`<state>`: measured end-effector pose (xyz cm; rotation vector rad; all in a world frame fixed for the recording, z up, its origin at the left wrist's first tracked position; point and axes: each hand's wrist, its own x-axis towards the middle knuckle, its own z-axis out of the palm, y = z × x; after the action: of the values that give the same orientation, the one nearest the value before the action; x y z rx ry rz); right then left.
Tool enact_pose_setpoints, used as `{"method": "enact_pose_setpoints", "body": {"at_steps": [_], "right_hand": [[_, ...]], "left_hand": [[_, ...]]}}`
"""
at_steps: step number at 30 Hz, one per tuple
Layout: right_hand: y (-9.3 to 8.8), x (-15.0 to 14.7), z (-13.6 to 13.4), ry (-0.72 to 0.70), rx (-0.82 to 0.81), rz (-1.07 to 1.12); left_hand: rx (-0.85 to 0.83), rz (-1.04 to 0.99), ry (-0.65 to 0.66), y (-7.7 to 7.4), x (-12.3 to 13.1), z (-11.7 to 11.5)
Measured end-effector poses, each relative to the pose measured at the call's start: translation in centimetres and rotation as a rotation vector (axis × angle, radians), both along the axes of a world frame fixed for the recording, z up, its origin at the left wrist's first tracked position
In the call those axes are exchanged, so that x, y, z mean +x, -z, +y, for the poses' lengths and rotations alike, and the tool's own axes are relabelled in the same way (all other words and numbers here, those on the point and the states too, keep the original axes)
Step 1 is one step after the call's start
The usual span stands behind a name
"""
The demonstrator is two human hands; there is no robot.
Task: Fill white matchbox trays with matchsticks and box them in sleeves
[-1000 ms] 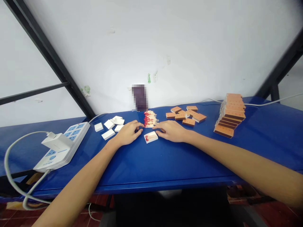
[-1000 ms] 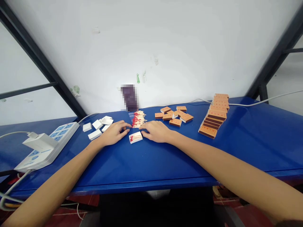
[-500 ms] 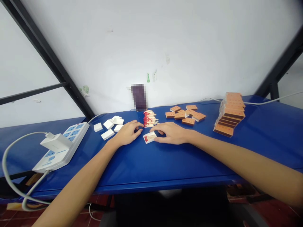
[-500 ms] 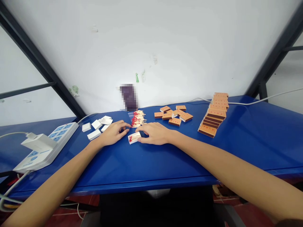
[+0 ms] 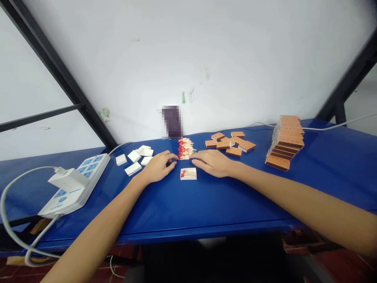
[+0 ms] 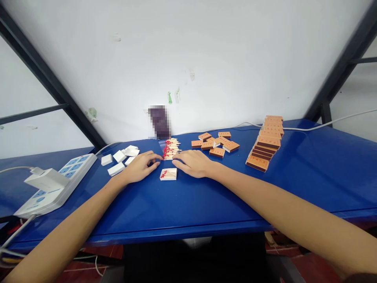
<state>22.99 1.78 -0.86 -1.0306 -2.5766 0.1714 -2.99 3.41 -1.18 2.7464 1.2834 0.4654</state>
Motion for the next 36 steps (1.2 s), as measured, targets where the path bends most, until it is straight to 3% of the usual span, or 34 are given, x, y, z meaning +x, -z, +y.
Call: {"method": "enact_pose_setpoints", "body": {"at_steps": [21, 36], "right_hand": [[0.27, -0.23, 0.11, 0.006, -0.002, -0.06], [0.53, -0.13, 0.35, -0.006, -0.003, -0.05]], "left_hand": [[-0.022, -0.002, 0.068, -0.23, 0.12, -0.27], [-0.002, 0.014, 0.005, 0.11, -0.01, 0.06]]}}
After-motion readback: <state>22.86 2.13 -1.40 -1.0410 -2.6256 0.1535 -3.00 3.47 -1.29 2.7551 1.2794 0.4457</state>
